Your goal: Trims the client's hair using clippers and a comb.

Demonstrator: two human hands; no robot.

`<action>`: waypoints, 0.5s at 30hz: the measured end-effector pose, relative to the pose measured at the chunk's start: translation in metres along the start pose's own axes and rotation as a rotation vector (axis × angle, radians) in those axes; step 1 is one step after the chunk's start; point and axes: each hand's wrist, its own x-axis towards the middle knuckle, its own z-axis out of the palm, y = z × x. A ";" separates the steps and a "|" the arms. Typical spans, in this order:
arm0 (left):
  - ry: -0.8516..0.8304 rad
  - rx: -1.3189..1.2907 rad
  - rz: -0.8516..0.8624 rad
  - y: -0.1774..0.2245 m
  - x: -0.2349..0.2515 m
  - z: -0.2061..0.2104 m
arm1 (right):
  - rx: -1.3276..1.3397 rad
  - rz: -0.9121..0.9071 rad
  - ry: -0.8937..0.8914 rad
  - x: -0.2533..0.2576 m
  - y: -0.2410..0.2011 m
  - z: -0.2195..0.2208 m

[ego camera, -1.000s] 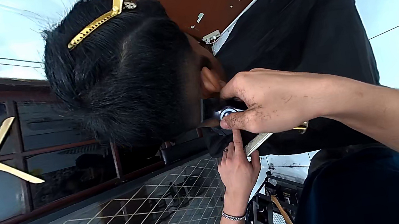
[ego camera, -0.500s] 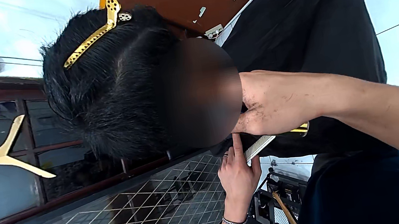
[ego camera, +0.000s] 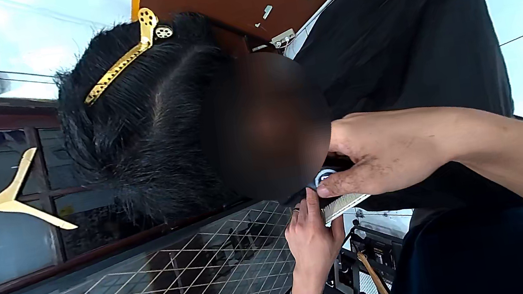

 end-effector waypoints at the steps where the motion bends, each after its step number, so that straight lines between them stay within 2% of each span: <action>1: 0.010 -0.002 0.016 0.000 0.002 -0.003 | -0.008 0.019 0.003 -0.003 0.003 0.001; 8: -0.053 0.086 0.037 -0.012 0.020 -0.015 | -0.109 0.200 0.097 -0.004 -0.006 0.020; 11: -0.028 0.100 0.032 -0.013 0.025 -0.017 | -0.183 0.185 0.192 0.002 -0.014 0.024; 15: 0.010 0.102 0.017 -0.012 0.028 -0.015 | -0.257 0.156 0.228 0.006 -0.026 0.022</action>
